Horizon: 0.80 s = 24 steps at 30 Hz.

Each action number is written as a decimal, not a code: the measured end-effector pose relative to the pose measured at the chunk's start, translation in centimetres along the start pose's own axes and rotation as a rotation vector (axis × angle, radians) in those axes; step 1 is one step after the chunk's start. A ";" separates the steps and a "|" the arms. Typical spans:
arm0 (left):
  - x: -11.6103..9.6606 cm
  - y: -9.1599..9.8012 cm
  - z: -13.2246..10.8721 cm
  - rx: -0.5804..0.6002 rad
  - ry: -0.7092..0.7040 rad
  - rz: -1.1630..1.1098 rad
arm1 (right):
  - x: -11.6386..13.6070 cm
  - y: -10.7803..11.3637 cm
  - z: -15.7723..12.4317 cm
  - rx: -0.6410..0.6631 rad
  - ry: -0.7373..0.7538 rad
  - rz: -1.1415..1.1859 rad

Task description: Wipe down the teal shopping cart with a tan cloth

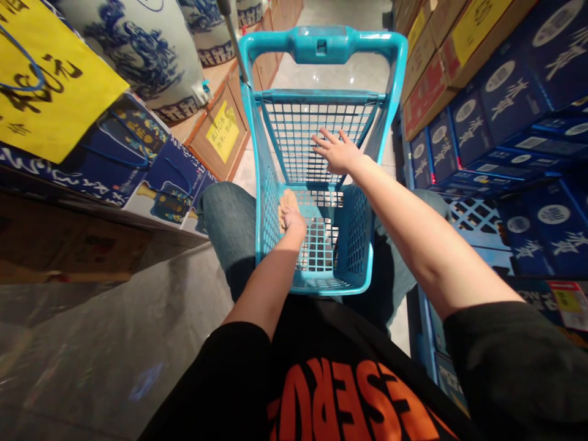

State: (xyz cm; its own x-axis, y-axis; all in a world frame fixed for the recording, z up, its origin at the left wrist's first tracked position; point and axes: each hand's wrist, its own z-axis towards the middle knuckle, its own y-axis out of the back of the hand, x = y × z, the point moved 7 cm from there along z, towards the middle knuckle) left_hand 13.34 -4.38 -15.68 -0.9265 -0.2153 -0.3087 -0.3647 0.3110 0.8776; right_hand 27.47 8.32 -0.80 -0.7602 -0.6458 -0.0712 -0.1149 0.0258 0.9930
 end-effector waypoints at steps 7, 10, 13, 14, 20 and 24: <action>-2.0 -0.8 -0.3 0.055 -0.037 0.118 | 1.2 1.2 -0.7 0.090 -0.024 -0.077; -2.6 -0.9 -0.8 0.062 -0.090 0.149 | 1.4 1.7 -0.8 0.095 -0.040 -0.069; -1.3 0.0 -0.7 0.059 -0.031 0.202 | 1.4 1.9 -0.7 0.069 -0.046 -0.051; -0.8 0.3 -0.6 0.060 -0.001 0.222 | 1.3 1.9 -0.6 0.060 -0.047 -0.048; -1.7 -0.7 -0.8 0.137 0.059 0.273 | 1.1 1.2 -0.4 0.032 -0.032 -0.038; -2.6 -1.0 -1.0 0.156 0.022 0.257 | 1.0 1.0 -0.4 0.006 -0.004 -0.024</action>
State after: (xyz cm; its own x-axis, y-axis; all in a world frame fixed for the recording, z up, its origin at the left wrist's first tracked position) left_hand 16.25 -5.09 -15.40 -0.9887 -0.1307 -0.0739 -0.1298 0.4963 0.8584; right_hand 26.87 7.40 0.19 -0.7598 -0.6431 -0.0956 -0.1373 0.0150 0.9904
